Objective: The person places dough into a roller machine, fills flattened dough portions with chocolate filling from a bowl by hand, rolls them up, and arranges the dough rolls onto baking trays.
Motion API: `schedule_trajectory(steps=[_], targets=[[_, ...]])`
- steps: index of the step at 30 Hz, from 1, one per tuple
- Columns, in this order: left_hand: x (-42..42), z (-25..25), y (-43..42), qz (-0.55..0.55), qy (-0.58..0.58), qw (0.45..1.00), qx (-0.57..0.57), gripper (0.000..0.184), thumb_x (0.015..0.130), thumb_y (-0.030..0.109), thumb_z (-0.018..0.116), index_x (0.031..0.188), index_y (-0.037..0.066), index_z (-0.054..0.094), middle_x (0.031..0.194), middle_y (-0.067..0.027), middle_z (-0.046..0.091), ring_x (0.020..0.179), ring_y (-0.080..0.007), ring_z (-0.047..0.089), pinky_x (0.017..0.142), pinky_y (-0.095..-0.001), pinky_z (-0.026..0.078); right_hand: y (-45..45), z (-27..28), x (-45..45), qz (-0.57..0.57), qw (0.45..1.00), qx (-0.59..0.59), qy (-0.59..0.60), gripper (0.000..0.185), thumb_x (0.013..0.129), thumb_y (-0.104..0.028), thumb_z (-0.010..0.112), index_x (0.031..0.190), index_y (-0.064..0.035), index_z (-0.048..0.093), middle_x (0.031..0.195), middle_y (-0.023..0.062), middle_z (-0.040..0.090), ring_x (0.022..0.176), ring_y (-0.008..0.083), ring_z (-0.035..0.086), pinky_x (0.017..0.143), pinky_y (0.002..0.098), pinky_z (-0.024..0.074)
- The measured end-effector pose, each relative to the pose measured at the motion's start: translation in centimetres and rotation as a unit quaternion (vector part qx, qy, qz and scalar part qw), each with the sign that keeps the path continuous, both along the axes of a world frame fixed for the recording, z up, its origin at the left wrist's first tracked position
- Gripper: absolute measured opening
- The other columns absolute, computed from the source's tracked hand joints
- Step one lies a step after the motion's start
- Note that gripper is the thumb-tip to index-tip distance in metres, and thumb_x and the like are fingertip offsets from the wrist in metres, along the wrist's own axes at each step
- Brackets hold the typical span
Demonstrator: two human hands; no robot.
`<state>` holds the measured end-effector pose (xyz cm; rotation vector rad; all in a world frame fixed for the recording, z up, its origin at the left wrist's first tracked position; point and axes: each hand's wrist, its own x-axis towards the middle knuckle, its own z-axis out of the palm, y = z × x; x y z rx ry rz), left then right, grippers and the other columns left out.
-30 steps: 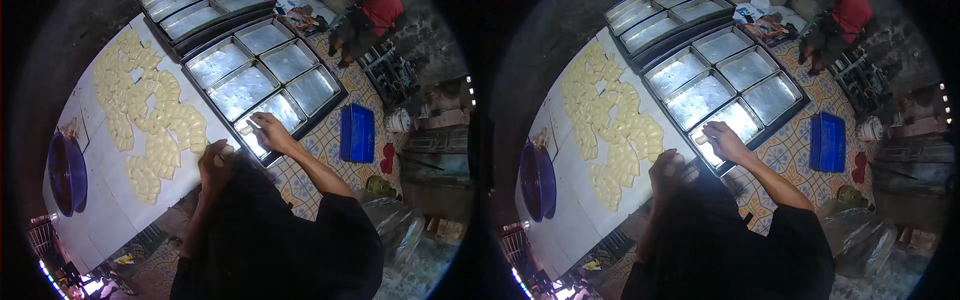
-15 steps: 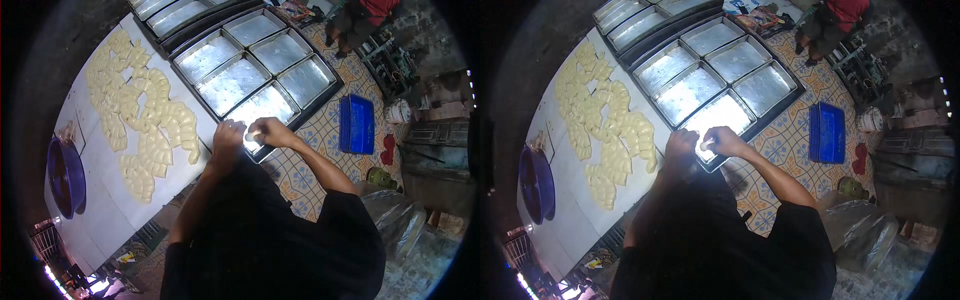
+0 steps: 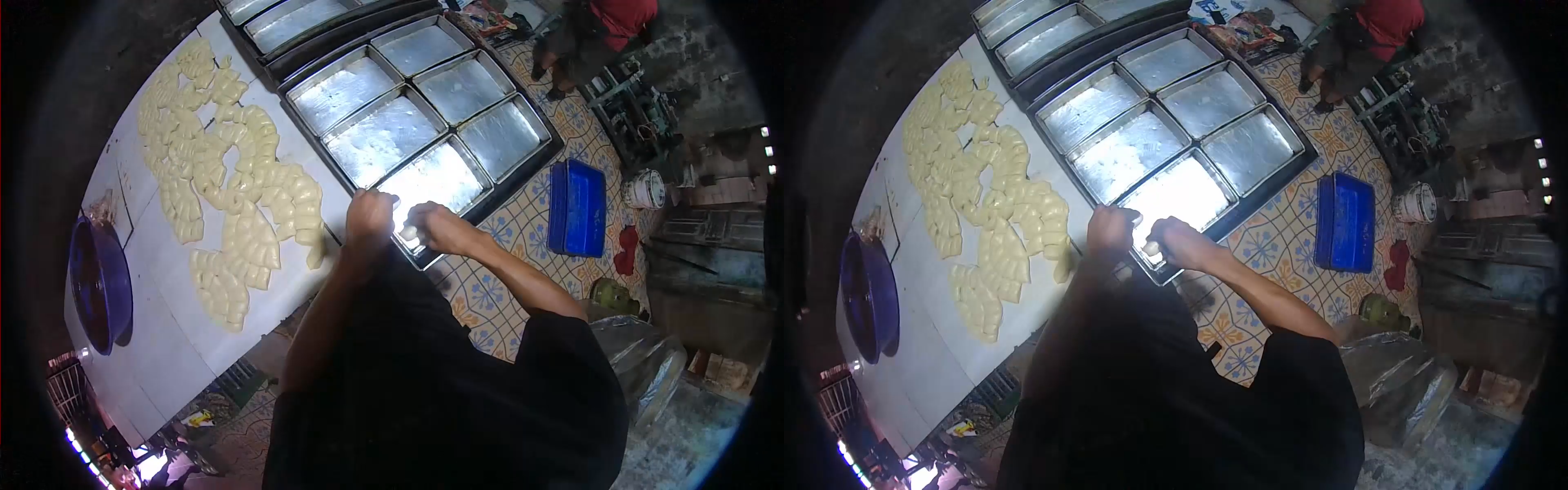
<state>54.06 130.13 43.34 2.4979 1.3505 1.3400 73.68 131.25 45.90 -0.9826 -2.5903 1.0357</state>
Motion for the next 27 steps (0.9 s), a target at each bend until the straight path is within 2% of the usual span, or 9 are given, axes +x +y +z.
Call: schedule_trajectory(steps=[4, 7, 10, 13, 17, 20, 24, 25, 27], targets=[[-0.4, -1.1, -0.2, -0.007, 0.008, 0.997, -0.076, 0.015, 0.069, -0.004, 0.058, 0.082, 0.002, 0.059, 0.075, -0.0105, 0.061, 0.068, -0.0296, 0.057, 0.063, -0.0388, 0.042, 0.0, 1.3, 0.0, 0.005, 1.0, -0.018, -0.019, 0.031, 0.069, 0.005, 0.056, 0.099, 0.0003, 0.063, 0.102, 0.0174, 0.061, 0.102, 0.0355, 0.056, 0.091, 0.04, 0.0465], [-0.3, 0.3, -0.4, 0.02, 0.023, 0.971, -0.238, 0.016, 0.077, 0.005, 0.061, 0.09, 0.002, 0.068, 0.09, -0.0166, 0.067, 0.082, -0.0339, 0.061, 0.078, -0.0414, 0.047, 0.4, 0.4, 0.2, 0.034, 0.998, -0.043, -0.031, 0.04, 0.068, 0.005, 0.056, 0.108, 0.0005, 0.061, 0.103, 0.0178, 0.059, 0.1, 0.0359, 0.056, 0.09, 0.0402, 0.0467], [-0.4, 3.5, -1.0, -0.007, -0.093, 0.989, -0.117, 0.021, 0.078, -0.002, 0.058, 0.099, -0.004, 0.061, 0.098, -0.0208, 0.064, 0.09, -0.0352, 0.062, 0.082, -0.0407, 0.048, 0.0, 3.1, -0.1, -0.023, 1.0, -0.016, -0.013, 0.045, 0.068, 0.006, 0.057, 0.113, 0.0008, 0.06, 0.105, 0.0178, 0.059, 0.101, 0.0356, 0.057, 0.09, 0.0392, 0.0469], [-4.0, 7.0, -4.0, 0.126, -0.109, 0.961, -0.219, 0.026, 0.081, 0.0, 0.057, 0.107, -0.002, 0.062, 0.109, -0.0206, 0.063, 0.098, -0.0377, 0.061, 0.089, -0.042, 0.047, -0.9, 5.4, -0.7, -0.12, 0.991, 0.026, 0.061, 0.034, 0.08, 0.0, 0.054, 0.113, -0.0027, 0.06, 0.102, 0.0179, 0.059, 0.094, 0.0358, 0.059, 0.082, 0.0405, 0.0491], [-10.6, 9.5, -9.7, 0.275, -0.313, 0.88, -0.229, 0.022, 0.092, 0.003, 0.049, 0.107, -0.004, 0.063, 0.106, -0.0129, 0.066, 0.092, -0.0197, 0.064, 0.087, -0.0309, 0.047, -4.4, 6.7, -6.1, -0.114, 0.979, -0.036, 0.165, 0.025, 0.082, 0.003, 0.051, 0.105, 0.002, 0.061, 0.097, 0.0159, 0.061, 0.082, 0.0304, 0.063, 0.072, 0.037, 0.0508], [-14.1, 6.6, -13.5, 0.284, -0.434, 0.833, -0.192, 0.029, 0.096, 0.014, 0.05, 0.114, -0.007, 0.057, 0.104, -0.0159, 0.066, 0.097, -0.022, 0.063, 0.089, -0.0338, 0.047, -7.4, 4.3, -11.8, -0.045, 0.984, -0.047, 0.168, 0.019, 0.083, 0.002, 0.052, 0.102, 0.0013, 0.058, 0.09, 0.0151, 0.059, 0.076, 0.0256, 0.061, 0.067, 0.0334, 0.0491], [-14.5, 3.0, -14.3, 0.213, -0.311, 0.878, -0.295, 0.034, 0.095, 0.008, 0.043, 0.125, -0.007, 0.051, 0.118, -0.0183, 0.061, 0.109, -0.0251, 0.06, 0.097, -0.0344, 0.043, -7.5, -0.5, -18.2, -0.14, 0.948, -0.227, 0.171, 0.009, 0.085, -0.001, 0.053, 0.094, 0.0008, 0.055, 0.088, 0.0152, 0.054, 0.07, 0.0227, 0.057, 0.064, 0.0328, 0.0472], [-14.0, 1.8, -13.5, 0.155, -0.385, 0.855, -0.311, 0.044, 0.085, -0.004, 0.039, 0.126, 0.004, 0.055, 0.128, -0.019, 0.056, 0.123, -0.0318, 0.05, 0.104, -0.0375, 0.036, -7.7, -1.7, -18.5, -0.148, 0.94, -0.248, 0.181, 0.011, 0.085, -0.004, 0.052, 0.094, 0.0015, 0.057, 0.089, 0.0182, 0.052, 0.072, 0.026, 0.057, 0.065, 0.0348, 0.0475], [-13.7, 0.3, -12.3, 0.132, -0.182, 0.903, -0.366, 0.051, 0.081, -0.007, 0.041, 0.13, 0.005, 0.052, 0.132, -0.0198, 0.052, 0.128, -0.0325, 0.045, 0.107, -0.0398, 0.033, -7.9, -0.8, -17.7, -0.08, 0.971, -0.157, 0.163, 0.011, 0.084, -0.005, 0.054, 0.091, 0.0014, 0.06, 0.087, 0.014, 0.05, 0.079, 0.0226, 0.056, 0.065, 0.0323, 0.0464]])
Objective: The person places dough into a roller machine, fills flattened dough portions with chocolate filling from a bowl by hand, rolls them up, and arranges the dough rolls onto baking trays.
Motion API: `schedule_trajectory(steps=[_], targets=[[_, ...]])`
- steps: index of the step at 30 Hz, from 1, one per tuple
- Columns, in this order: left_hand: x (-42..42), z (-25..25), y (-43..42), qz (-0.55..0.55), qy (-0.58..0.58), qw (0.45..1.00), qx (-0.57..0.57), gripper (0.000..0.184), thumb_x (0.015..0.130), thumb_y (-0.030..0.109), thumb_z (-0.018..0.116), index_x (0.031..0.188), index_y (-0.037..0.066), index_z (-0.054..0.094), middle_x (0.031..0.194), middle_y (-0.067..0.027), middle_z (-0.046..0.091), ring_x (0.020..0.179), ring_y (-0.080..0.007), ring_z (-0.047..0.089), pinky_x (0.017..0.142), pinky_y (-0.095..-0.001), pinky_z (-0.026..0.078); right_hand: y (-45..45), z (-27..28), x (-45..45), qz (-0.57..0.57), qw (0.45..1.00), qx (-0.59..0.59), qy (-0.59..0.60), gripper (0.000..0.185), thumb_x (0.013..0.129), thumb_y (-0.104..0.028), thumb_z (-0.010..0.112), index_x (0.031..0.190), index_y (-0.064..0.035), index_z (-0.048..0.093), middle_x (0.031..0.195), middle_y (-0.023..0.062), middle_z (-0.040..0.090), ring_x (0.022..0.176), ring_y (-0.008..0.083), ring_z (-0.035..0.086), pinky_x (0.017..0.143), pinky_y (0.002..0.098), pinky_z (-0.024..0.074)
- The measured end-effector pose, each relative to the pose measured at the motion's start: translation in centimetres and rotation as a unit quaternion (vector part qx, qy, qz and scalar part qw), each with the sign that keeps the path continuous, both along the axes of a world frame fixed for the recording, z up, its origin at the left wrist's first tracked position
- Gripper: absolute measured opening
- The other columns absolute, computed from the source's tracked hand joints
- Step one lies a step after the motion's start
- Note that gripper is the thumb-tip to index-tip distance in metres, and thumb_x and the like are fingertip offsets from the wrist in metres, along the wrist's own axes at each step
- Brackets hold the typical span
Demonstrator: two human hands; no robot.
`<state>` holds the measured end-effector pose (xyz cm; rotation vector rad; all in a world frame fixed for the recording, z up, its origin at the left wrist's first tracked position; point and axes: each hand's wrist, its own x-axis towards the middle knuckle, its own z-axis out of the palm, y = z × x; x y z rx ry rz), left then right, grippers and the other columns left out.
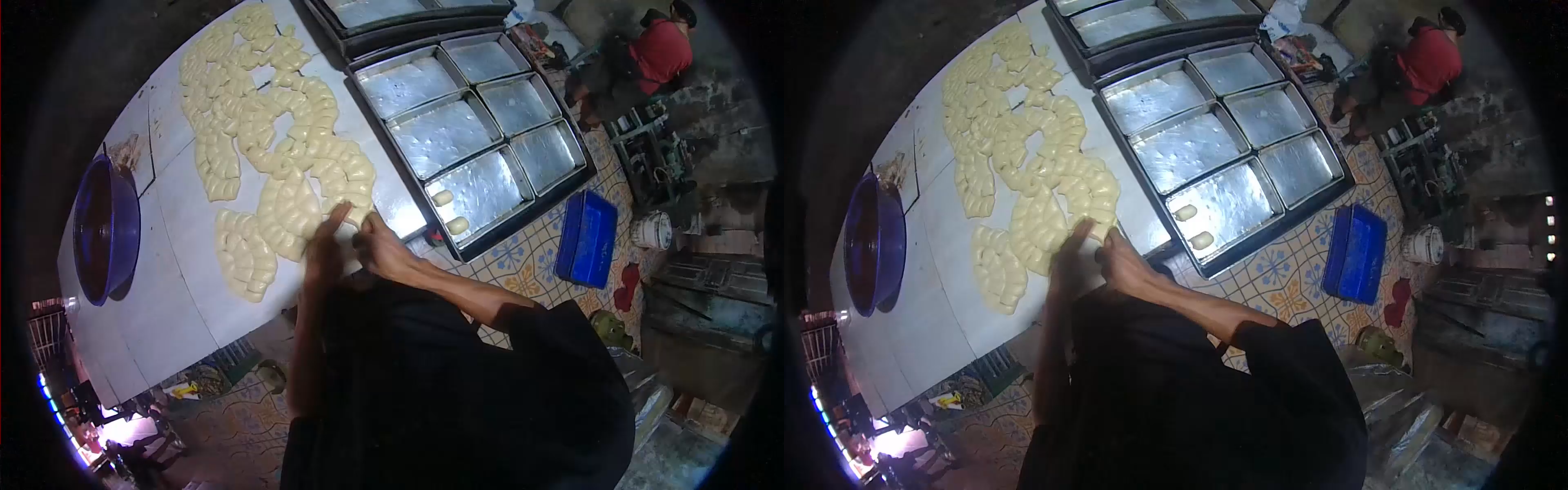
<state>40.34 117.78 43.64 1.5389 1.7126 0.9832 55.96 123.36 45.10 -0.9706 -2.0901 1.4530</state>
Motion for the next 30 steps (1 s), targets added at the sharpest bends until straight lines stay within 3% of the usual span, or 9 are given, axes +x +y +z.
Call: schedule_trajectory(steps=[1, 7, 12, 16, 20, 21, 26, 28, 30], targets=[[-0.5, -0.3, 0.6, -0.051, 0.093, 0.994, -0.022, 0.054, 0.079, -0.008, 0.042, 0.131, 0.005, 0.05, 0.134, -0.0202, 0.05, 0.13, -0.0328, 0.042, 0.108, -0.0409, 0.032, -0.1, 1.4, 1.0, 0.045, 0.99, 0.13, -0.022, 0.008, 0.083, -0.003, 0.057, 0.088, 0.0006, 0.061, 0.084, 0.0068, 0.049, 0.085, 0.0159, 0.054, 0.065, 0.0277, 0.045], [-2.3, 5.2, -0.4, -0.001, -0.174, 0.985, -0.006, 0.06, 0.075, -0.011, 0.047, 0.133, 0.004, 0.049, 0.135, -0.0149, 0.052, 0.133, -0.0244, 0.041, 0.11, -0.0362, 0.028, 0.1, 12.0, 0.3, 0.018, 0.952, -0.188, 0.241, 0.021, 0.077, 0.003, 0.07, 0.097, -0.0007, 0.065, 0.118, 0.0086, 0.049, 0.105, 0.0154, 0.05, 0.089, 0.0281, 0.043], [-7.3, 9.2, -2.2, -0.092, -0.174, 0.971, 0.139, 0.061, 0.074, 0.01, 0.071, 0.131, 0.004, 0.05, 0.136, -0.0118, 0.05, 0.135, -0.0215, 0.037, 0.107, -0.0337, 0.035, -2.7, 11.7, -7.7, 0.021, 0.891, -0.232, 0.389, 0.022, 0.078, 0.009, 0.063, 0.098, 0.0025, 0.06, 0.11, 0.0135, 0.053, 0.102, 0.017, 0.052, 0.086, 0.0305, 0.0435], [-9.5, 4.0, -3.3, -0.03, -0.198, 0.977, 0.069, 0.011, 0.089, 0.012, 0.055, 0.093, 0.002, 0.06, 0.092, -0.0122, 0.062, 0.089, -0.0216, 0.058, 0.08, -0.033, 0.045, -6.1, 17.4, -12.1, 0.051, 0.846, -0.243, 0.472, 0.025, 0.076, -0.014, 0.068, 0.091, 0.0005, 0.054, 0.103, 0.0163, 0.049, 0.088, 0.0203, 0.051, 0.069, 0.0283, 0.0467], [-14.1, 6.2, -6.8, 0.17, -0.459, 0.869, 0.07, 0.019, 0.098, 0.012, 0.044, 0.087, 0.002, 0.056, 0.072, -0.0022, 0.054, 0.071, -0.0097, 0.054, 0.065, -0.0255, 0.045, -6.9, 21.2, -13.4, 0.036, 0.811, -0.111, 0.574, 0.024, 0.079, -0.015, 0.068, 0.091, -0.002, 0.052, 0.103, 0.0142, 0.042, 0.095, 0.0226, 0.05, 0.075, 0.0332, 0.0521], [-16.0, 6.6, -7.7, 0.216, -0.34, 0.908, 0.116, 0.015, 0.098, 0.013, 0.044, 0.097, 0.002, 0.054, 0.08, -0.0051, 0.055, 0.073, -0.0131, 0.053, 0.068, -0.028, 0.046, -6.6, 21.5, -14.2, 0.02, 0.817, -0.076, 0.571, 0.024, 0.079, -0.015, 0.068, 0.091, -0.0026, 0.051, 0.103, 0.0136, 0.04, 0.096, 0.0231, 0.049, 0.077, 0.0345, 0.0535], [-24.3, 9.9, -14.5, 0.139, -0.549, 0.805, 0.174, 0.048, 0.1, 0.031, 0.037, 0.126, -0.008, 0.047, 0.118, -0.0232, 0.057, 0.104, -0.0324, 0.06, 0.09, -0.0415, 0.048, -4.4, 15.1, -23.2, 0.043, 0.914, -0.021, 0.403, 0.027, 0.084, -0.016, 0.064, 0.105, 0.0004, 0.062, 0.113, 0.0152, 0.056, 0.109, 0.0227, 0.053, 0.095, 0.0339, 0.0431], [-26.0, 10.2, -15.8, 0.137, -0.648, 0.741, 0.111, 0.052, 0.099, 0.034, 0.039, 0.132, -0.006, 0.042, 0.123, -0.0231, 0.055, 0.112, -0.0303, 0.056, 0.097, -0.0411, 0.043, -5.2, 11.9, -28.8, 0.064, 0.983, -0.088, 0.145, 0.027, 0.086, -0.002, 0.055, 0.113, 0.0022, 0.061, 0.13, 0.014, 0.054, 0.115, 0.0229, 0.054, 0.095, 0.0329, 0.0431], [-27.5, 9.9, -16.7, 0.18, -0.702, 0.687, 0.057, 0.062, 0.098, 0.041, 0.039, 0.142, -0.003, 0.03, 0.129, -0.024, 0.05, 0.116, -0.0296, 0.053, 0.102, -0.0415, 0.04, -7.3, 8.9, -31.3, 0.123, 0.965, 0.229, -0.018, 0.033, 0.086, -0.004, 0.059, 0.119, -0.003, 0.061, 0.133, 0.0195, 0.052, 0.114, 0.0275, 0.058, 0.092, 0.0348, 0.0463]])
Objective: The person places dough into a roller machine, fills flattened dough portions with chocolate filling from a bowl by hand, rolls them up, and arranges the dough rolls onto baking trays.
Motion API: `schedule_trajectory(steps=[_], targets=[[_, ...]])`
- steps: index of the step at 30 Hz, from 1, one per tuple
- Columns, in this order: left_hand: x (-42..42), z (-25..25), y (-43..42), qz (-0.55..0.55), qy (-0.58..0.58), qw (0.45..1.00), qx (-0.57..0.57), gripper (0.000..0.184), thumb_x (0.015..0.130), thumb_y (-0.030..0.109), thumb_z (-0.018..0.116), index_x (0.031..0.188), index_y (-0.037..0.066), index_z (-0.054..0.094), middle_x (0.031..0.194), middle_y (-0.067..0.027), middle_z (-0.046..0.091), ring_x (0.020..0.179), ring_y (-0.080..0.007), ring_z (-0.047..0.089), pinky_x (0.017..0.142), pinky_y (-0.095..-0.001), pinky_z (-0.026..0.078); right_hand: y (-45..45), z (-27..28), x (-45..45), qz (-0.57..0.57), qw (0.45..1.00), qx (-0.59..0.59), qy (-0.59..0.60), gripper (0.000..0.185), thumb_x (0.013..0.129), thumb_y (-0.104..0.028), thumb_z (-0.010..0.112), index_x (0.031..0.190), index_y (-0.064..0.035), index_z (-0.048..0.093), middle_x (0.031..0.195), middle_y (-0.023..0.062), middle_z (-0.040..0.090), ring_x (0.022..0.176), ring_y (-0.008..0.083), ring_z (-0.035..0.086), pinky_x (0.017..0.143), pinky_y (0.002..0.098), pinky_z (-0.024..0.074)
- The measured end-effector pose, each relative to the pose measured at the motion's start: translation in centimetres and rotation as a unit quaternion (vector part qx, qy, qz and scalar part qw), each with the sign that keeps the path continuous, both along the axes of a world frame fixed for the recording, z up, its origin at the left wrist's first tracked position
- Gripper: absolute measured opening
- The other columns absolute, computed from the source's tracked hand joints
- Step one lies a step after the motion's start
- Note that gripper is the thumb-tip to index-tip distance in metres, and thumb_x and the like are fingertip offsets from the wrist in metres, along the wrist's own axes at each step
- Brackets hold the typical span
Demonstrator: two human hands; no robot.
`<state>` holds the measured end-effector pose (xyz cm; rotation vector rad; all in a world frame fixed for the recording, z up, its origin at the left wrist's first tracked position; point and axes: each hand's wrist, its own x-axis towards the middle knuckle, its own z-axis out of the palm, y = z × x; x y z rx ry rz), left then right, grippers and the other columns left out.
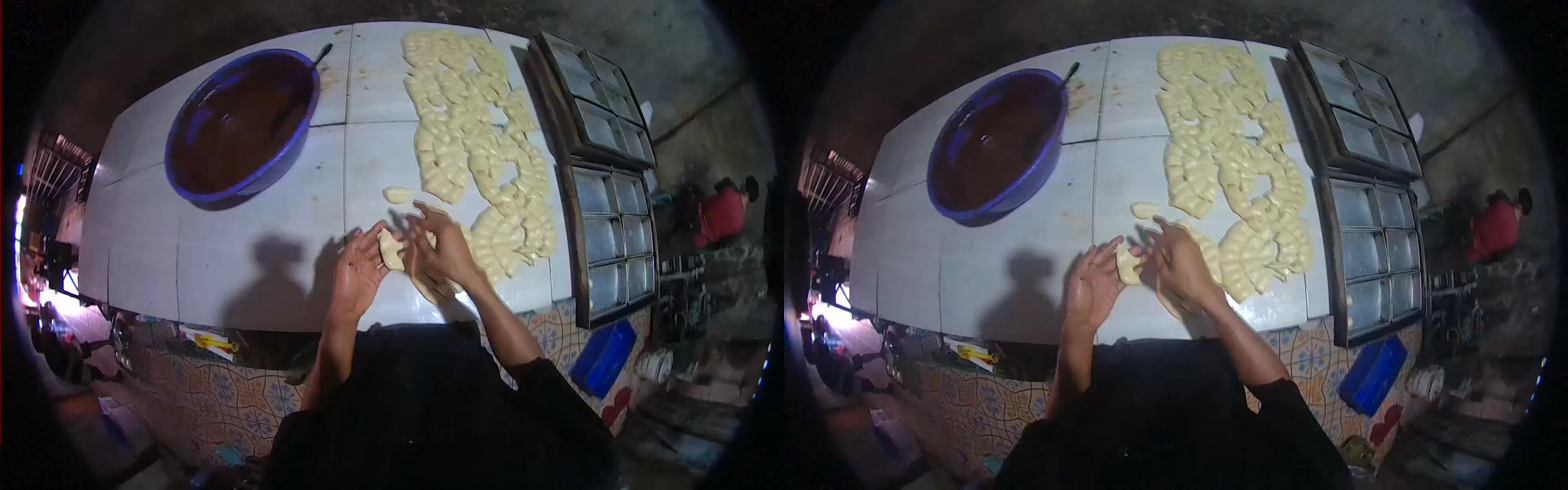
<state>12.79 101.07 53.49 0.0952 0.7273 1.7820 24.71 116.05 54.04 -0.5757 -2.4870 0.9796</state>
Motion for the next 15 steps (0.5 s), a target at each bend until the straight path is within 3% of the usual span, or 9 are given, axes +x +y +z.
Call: schedule_trajectory(steps=[1, 3, 5, 6, 8, 9, 11, 14, 15], targets=[[-0.8, -0.1, -0.5, 0.011, -0.005, 1.0, 0.0, 0.063, 0.098, 0.042, 0.039, 0.143, -0.001, 0.028, 0.129, -0.0242, 0.05, 0.117, -0.0301, 0.053, 0.102, -0.0421, 0.04, -1.7, 0.3, 0.0, -0.008, 0.987, -0.158, 0.039, 0.033, 0.085, -0.004, 0.061, 0.118, -0.0034, 0.062, 0.13, 0.019, 0.054, 0.113, 0.0327, 0.057, 0.092, 0.0379, 0.046], [-1.4, -0.7, -1.9, 0.036, -0.024, 0.999, -0.006, 0.065, 0.098, 0.044, 0.039, 0.145, 0.003, 0.025, 0.13, -0.0245, 0.048, 0.117, -0.031, 0.052, 0.102, -0.0435, 0.04, -3.8, 2.6, -0.5, 0.023, 0.976, -0.213, 0.025, 0.034, 0.084, -0.001, 0.061, 0.118, -0.0049, 0.063, 0.13, 0.0173, 0.055, 0.113, 0.0337, 0.056, 0.091, 0.0396, 0.0455], [-1.5, -1.3, -2.5, 0.024, -0.034, 0.999, 0.031, 0.063, 0.099, 0.04, 0.041, 0.149, 0.009, 0.018, 0.135, -0.0242, 0.044, 0.121, -0.0317, 0.048, 0.103, -0.0428, 0.038, -4.9, 1.6, -1.4, 0.125, 0.99, -0.047, 0.054, 0.035, 0.083, 0.002, 0.062, 0.117, -0.0056, 0.063, 0.129, 0.0172, 0.055, 0.105, 0.0306, 0.059, 0.087, 0.0359, 0.0471], [-1.1, -1.5, -2.6, 0.039, -0.021, 0.998, 0.039, 0.063, 0.099, 0.039, 0.042, 0.149, 0.009, 0.017, 0.137, -0.024, 0.042, 0.123, -0.0318, 0.046, 0.104, -0.0425, 0.038, -4.9, 0.5, -1.7, 0.126, 0.991, 0.014, 0.046, 0.035, 0.081, 0.004, 0.064, 0.115, -0.0048, 0.063, 0.118, 0.0131, 0.061, 0.09, 0.021, 0.061, 0.079, 0.0289, 0.0477], [-0.4, 0.2, -2.5, 0.102, 0.001, 0.995, 0.022, 0.065, 0.099, 0.028, 0.047, 0.151, 0.01, 0.012, 0.143, -0.0212, 0.038, 0.13, -0.0291, 0.04, 0.105, -0.0393, 0.035, -5.1, -0.1, -3.0, 0.015, 0.976, -0.187, 0.113, 0.031, 0.081, -0.002, 0.068, 0.112, -0.0055, 0.065, 0.107, 0.0116, 0.061, 0.085, 0.0187, 0.059, 0.074, 0.0282, 0.0473], [-0.5, 0.5, -2.8, 0.129, 0.098, 0.987, -0.007, 0.064, 0.096, 0.016, 0.055, 0.149, 0.009, 0.02, 0.148, -0.0179, 0.034, 0.134, -0.0243, 0.035, 0.105, -0.0356, 0.033, -5.1, 0.7, -3.8, -0.039, 0.947, -0.284, 0.144, 0.03, 0.081, -0.006, 0.07, 0.11, -0.0059, 0.066, 0.101, 0.0109, 0.062, 0.083, 0.0176, 0.058, 0.072, 0.0278, 0.0471], [-1.0, -0.4, -3.1, 0.137, 0.449, 0.882, -0.05, 0.052, 0.091, 0.008, 0.061, 0.14, 0.006, 0.042, 0.141, -0.0149, 0.045, 0.128, -0.0187, 0.042, 0.099, -0.03, 0.038, -5.2, 3.0, -4.2, -0.07, 0.963, -0.235, 0.114, 0.024, 0.081, -0.007, 0.071, 0.104, -0.0031, 0.068, 0.087, 0.0082, 0.06, 0.076, 0.0129, 0.056, 0.065, 0.0257, 0.0453], [0.2, 0.1, -2.0, 0.264, 0.399, 0.874, -0.091, 0.024, 0.085, 0.01, 0.07, 0.106, -0.001, 0.067, 0.102, -0.0083, 0.066, 0.093, -0.0127, 0.06, 0.082, -0.0248, 0.046, -6.8, 2.0, -5.6, -0.018, 0.953, -0.264, 0.149, 0.023, 0.083, -0.003, 0.068, 0.106, -0.0003, 0.067, 0.086, 0.0026, 0.055, 0.073, 0.0056, 0.05, 0.056, 0.0175, 0.04], [0.1, 0.0, -2.3, 0.262, 0.381, 0.878, -0.124, 0.021, 0.085, 0.009, 0.07, 0.103, -0.001, 0.068, 0.098, -0.0078, 0.066, 0.09, -0.0117, 0.06, 0.081, -0.0239, 0.046, -6.6, 2.2, -5.6, 0.014, 0.97, -0.213, 0.114, 0.022, 0.087, -0.007, 0.065, 0.107, 0.0014, 0.066, 0.087, 0.0042, 0.054, 0.079, 0.0079, 0.051, 0.055, 0.0198, 0.0423]])
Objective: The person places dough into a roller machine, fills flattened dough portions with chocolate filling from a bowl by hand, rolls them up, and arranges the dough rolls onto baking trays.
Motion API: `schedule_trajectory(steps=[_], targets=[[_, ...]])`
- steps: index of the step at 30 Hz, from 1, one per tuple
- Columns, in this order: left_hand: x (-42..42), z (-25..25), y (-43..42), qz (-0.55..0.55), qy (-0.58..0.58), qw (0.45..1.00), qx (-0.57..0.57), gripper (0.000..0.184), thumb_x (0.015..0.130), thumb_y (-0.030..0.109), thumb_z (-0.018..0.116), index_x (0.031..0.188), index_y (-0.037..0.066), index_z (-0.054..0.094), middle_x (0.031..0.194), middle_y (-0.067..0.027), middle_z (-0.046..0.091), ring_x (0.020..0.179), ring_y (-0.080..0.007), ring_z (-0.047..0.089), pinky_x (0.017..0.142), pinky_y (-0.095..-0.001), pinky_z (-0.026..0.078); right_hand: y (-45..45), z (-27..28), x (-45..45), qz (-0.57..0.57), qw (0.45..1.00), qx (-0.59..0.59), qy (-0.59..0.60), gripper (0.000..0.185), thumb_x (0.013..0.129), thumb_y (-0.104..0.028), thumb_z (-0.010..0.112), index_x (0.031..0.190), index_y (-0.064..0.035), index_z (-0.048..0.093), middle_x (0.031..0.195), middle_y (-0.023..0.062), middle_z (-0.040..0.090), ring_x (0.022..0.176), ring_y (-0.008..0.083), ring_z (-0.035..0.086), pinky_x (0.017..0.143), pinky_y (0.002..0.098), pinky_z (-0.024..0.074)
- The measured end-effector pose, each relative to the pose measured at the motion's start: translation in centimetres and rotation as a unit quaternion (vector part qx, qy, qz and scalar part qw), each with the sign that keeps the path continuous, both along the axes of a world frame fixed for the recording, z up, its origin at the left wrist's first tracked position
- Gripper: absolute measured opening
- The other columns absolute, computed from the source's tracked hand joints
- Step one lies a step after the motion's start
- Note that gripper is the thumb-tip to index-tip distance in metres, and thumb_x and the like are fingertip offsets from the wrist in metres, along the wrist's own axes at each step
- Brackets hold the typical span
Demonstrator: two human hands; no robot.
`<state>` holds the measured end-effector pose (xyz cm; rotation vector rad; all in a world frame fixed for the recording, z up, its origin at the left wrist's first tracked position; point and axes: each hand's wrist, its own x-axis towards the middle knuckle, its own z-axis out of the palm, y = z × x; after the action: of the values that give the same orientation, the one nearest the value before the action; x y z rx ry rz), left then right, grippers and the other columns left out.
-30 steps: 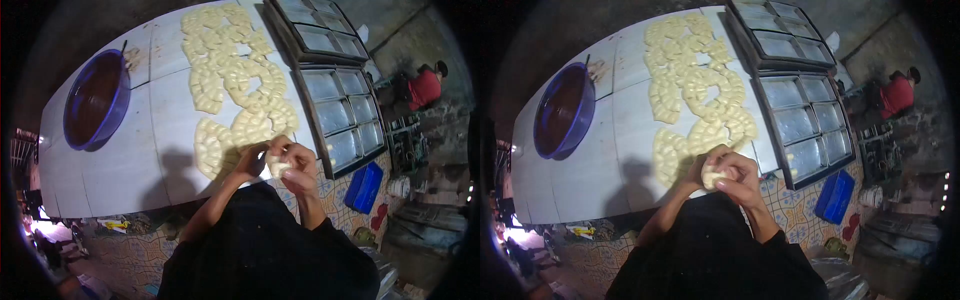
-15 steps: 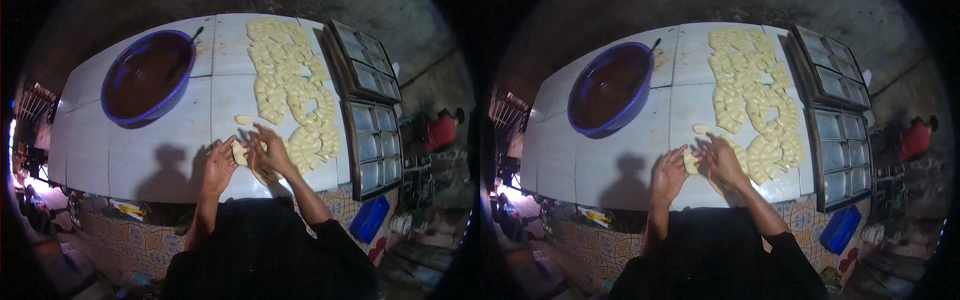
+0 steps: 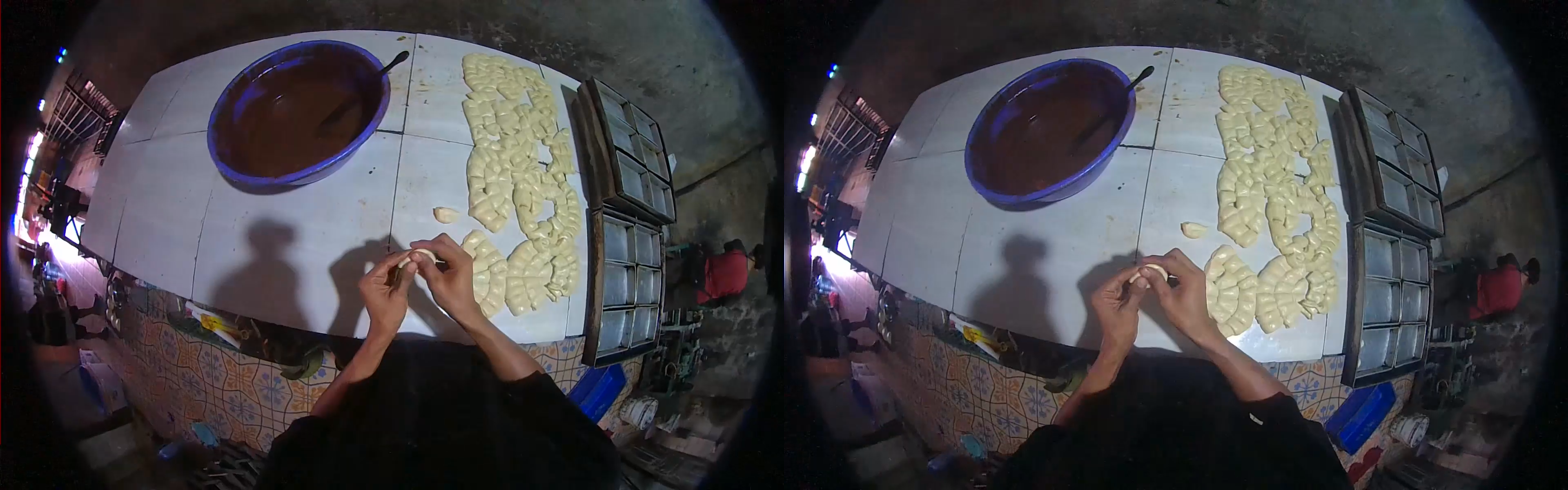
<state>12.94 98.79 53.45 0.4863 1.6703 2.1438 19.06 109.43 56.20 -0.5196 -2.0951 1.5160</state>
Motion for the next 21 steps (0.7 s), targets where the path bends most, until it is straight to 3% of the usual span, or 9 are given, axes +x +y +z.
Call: schedule_trajectory(steps=[3, 7, 10, 13, 14, 16, 18, 20, 21], targets=[[-0.2, 0.2, -0.3, 0.027, -0.038, 0.996, -0.081, 0.009, 0.085, 0.005, 0.068, 0.091, -0.003, 0.069, 0.082, -0.0054, 0.067, 0.077, -0.0087, 0.06, 0.073, -0.0215, 0.046, 1.2, -0.1, -1.5, 0.024, 1.0, -0.009, -0.015, 0.031, 0.093, -0.026, 0.056, 0.11, -0.0022, 0.066, 0.105, 0.0103, 0.051, 0.101, 0.0179, 0.048, 0.074, 0.0276, 0.0447], [-1.9, 0.4, -0.2, -0.089, -0.417, 0.871, 0.246, 0.01, 0.086, 0.001, 0.062, 0.094, 0.0, 0.068, 0.088, -0.005, 0.067, 0.082, -0.0126, 0.062, 0.073, -0.0249, 0.048, 0.8, -0.4, -2.6, 0.197, 0.978, 0.015, 0.061, 0.04, 0.089, -0.036, 0.057, 0.113, -0.0054, 0.066, 0.132, 0.014, 0.042, 0.125, 0.0299, 0.033, 0.102, 0.0419, 0.0314], [-2.5, -1.2, 0.0, -0.132, -0.547, 0.764, 0.317, 0.043, 0.091, 0.026, 0.06, 0.126, 0.002, 0.051, 0.115, -0.0085, 0.059, 0.103, -0.0179, 0.057, 0.087, -0.0318, 0.047, 2.1, -1.6, -3.6, 0.216, 0.975, -0.04, 0.035, 0.054, 0.089, -0.039, 0.059, 0.132, -0.0065, 0.049, 0.135, 0.0129, 0.042, 0.126, 0.0264, 0.036, 0.104, 0.0407, 0.0309], [-7.1, 2.3, 1.8, -0.349, -0.39, 0.721, 0.454, 0.094, 0.08, 0.061, 0.062, 0.141, -0.003, 0.03, 0.128, -0.0195, 0.048, 0.12, -0.0289, 0.045, 0.105, -0.0416, 0.034, 5.0, -7.0, -3.1, 0.241, 0.914, -0.323, -0.049, 0.092, 0.086, -0.065, 0.05, 0.148, -0.0055, 0.016, 0.138, 0.0107, 0.038, 0.123, 0.0219, 0.04, 0.104, 0.0374, 0.033], [-9.7, 1.2, 2.8, -0.357, -0.342, 0.74, 0.457, 0.097, 0.079, 0.063, 0.062, 0.142, -0.003, 0.028, 0.132, -0.0226, 0.046, 0.119, -0.0306, 0.047, 0.105, -0.0422, 0.034, 4.6, -7.4, -3.8, 0.22, 0.918, -0.328, 0.02, 0.101, 0.08, -0.076, 0.044, 0.146, -0.0037, 0.021, 0.141, 0.0089, 0.034, 0.124, 0.0209, 0.038, 0.102, 0.0372, 0.0353], [-17.9, -0.3, 4.5, -0.258, -0.164, 0.916, 0.26, 0.091, 0.086, 0.065, 0.05, 0.14, -0.005, 0.032, 0.126, -0.0198, 0.053, 0.114, -0.027, 0.054, 0.097, -0.0406, 0.041, 4.5, -3.4, -5.6, 0.199, 0.905, -0.373, 0.048, 0.108, 0.07, -0.085, 0.043, 0.145, -0.0094, 0.027, 0.145, 0.0063, 0.031, 0.126, 0.0216, 0.037, 0.096, 0.042, 0.0402], [-24.3, 4.5, 7.0, -0.098, -0.007, 0.995, -0.028, 0.071, 0.094, 0.059, 0.04, 0.119, -0.005, 0.058, 0.104, -0.0148, 0.065, 0.097, -0.0207, 0.062, 0.086, -0.0339, 0.048, 4.9, -3.9, -6.1, 0.169, 0.896, -0.403, 0.077, 0.098, 0.076, -0.079, 0.046, 0.146, -0.013, 0.028, 0.148, 0.0052, 0.027, 0.126, 0.0214, 0.036, 0.092, 0.0405, 0.041], [-30.6, 3.5, 9.3, -0.065, 0.139, 0.886, -0.438, 0.063, 0.098, 0.052, 0.037, 0.106, -0.005, 0.063, 0.096, -0.014, 0.066, 0.091, -0.0188, 0.062, 0.085, -0.0335, 0.048, 4.8, -4.4, -6.4, 0.13, 0.919, -0.366, 0.073, 0.092, 0.079, -0.075, 0.048, 0.146, -0.0146, 0.028, 0.148, 0.0049, 0.027, 0.125, 0.0216, 0.036, 0.09, 0.0393, 0.0412], [-31.1, 2.5, 9.7, -0.082, 0.152, 0.886, -0.431, 0.07, 0.096, 0.057, 0.032, 0.103, -0.005, 0.064, 0.09, -0.0132, 0.065, 0.087, -0.0191, 0.061, 0.081, -0.0342, 0.047, 4.8, -4.5, -6.4, 0.121, 0.909, -0.392, 0.072, 0.087, 0.083, -0.07, 0.049, 0.146, -0.0133, 0.029, 0.147, 0.0049, 0.029, 0.125, 0.0214, 0.036, 0.088, 0.0376, 0.0413]])
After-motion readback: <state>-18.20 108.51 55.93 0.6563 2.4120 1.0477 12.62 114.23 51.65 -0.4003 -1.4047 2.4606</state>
